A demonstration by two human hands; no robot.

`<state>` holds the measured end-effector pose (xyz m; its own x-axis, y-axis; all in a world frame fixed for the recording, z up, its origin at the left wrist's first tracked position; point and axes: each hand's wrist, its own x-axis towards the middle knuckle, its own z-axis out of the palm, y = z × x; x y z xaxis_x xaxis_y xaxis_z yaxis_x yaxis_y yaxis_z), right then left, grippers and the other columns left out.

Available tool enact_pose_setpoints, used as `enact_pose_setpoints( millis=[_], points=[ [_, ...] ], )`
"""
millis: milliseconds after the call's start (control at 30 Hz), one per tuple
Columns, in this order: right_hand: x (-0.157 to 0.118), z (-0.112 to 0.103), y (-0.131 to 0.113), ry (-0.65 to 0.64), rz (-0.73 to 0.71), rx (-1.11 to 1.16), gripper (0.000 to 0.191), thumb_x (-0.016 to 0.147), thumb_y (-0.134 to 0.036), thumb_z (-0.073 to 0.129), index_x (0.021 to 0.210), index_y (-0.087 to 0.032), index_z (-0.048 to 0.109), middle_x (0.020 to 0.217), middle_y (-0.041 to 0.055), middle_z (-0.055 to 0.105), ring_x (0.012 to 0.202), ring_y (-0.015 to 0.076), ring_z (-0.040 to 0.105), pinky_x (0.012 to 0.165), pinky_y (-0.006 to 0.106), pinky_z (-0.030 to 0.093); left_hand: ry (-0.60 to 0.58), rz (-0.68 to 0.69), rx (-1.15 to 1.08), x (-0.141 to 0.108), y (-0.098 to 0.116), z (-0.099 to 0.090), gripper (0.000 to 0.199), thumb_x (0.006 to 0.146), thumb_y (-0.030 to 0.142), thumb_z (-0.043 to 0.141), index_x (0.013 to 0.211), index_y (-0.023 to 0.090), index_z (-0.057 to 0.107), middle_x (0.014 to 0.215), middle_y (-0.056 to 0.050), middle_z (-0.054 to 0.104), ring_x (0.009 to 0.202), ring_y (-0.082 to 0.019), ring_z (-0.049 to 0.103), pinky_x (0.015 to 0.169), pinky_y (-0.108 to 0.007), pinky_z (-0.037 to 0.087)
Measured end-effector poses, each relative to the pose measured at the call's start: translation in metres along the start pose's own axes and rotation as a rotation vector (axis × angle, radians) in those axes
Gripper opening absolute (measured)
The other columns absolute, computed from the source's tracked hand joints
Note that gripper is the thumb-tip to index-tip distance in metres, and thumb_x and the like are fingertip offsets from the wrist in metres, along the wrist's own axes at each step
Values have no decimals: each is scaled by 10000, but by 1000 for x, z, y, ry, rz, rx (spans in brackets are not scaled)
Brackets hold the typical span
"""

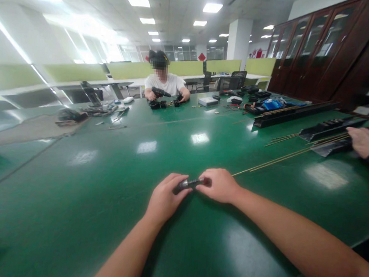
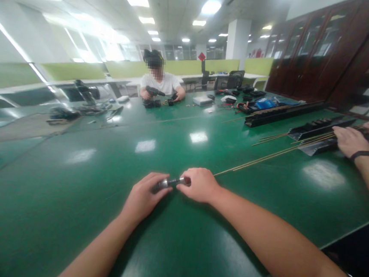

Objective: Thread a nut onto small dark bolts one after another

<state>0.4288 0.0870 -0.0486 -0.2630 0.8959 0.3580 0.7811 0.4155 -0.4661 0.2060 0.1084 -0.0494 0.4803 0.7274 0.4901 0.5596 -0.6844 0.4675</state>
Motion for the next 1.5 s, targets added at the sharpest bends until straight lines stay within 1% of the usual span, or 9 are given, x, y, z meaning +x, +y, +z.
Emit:
enact_pose_setpoints(
  millis=[133,267,433,700,900,1033,1233,1333,1500],
  points=[
    [0,0,0,-1,-2,18,174,817,-380,693,880,-225,737,820,14,717,745,162,628,665,266,403,-23,2,-13,-1,3,-1,281,859,310,664,1129,234,659,1067,-62,672,967,-211,638,860,-346,534],
    [0,0,-1,-8,-11,37,163,810,-362,702,886,-222,734,831,16,716,746,160,629,672,266,417,-1,12,-15,-3,3,-3,329,841,274,680,1164,231,631,1069,-63,674,974,-217,641,880,-360,530],
    [-1,1,-1,10,-63,49,196,808,-359,704,937,-214,726,889,30,712,807,168,637,726,273,441,-24,0,-16,-2,3,-3,261,821,255,704,1076,226,658,1023,-52,683,936,-208,643,844,-336,526],
    [-2,0,-4,-1,-121,45,208,810,-314,697,983,-200,712,944,48,708,840,180,637,775,289,457,-34,6,-18,-1,6,-2,217,830,312,693,1025,219,675,981,-52,686,884,-199,641,789,-314,518],
    [-3,1,-6,-2,-130,55,200,812,-264,683,1001,-205,702,957,48,700,853,186,640,796,300,466,-34,2,-6,-1,7,-3,239,832,358,691,1026,220,679,974,-54,690,872,-200,647,774,-311,527],
    [-3,3,-3,6,-119,88,235,809,-229,672,1042,-206,682,1001,56,690,911,196,640,831,307,477,-23,-12,1,-1,5,0,281,841,378,685,1075,222,672,1012,-60,698,899,-209,658,812,-330,541],
    [-2,5,-1,117,-58,167,468,775,-196,686,1230,-215,580,1070,52,661,961,198,618,882,330,483,-34,-117,-18,-3,2,3,295,840,327,682,1108,213,630,1021,-59,694,891,-209,662,832,-351,551],
    [-2,5,-1,98,-64,185,476,771,-185,691,1233,-216,577,1066,54,657,959,198,616,877,331,486,-41,-149,-118,-4,3,4,278,835,287,676,1089,212,591,1007,-44,681,891,-191,655,818,-337,554],
    [-3,5,-3,63,-87,186,461,776,-181,694,1222,-214,584,1072,63,655,977,203,614,879,336,488,12,-165,-255,-4,0,7,304,835,233,645,1124,199,559,1106,-66,654,1014,-187,641,964,-382,528]
  ],
)
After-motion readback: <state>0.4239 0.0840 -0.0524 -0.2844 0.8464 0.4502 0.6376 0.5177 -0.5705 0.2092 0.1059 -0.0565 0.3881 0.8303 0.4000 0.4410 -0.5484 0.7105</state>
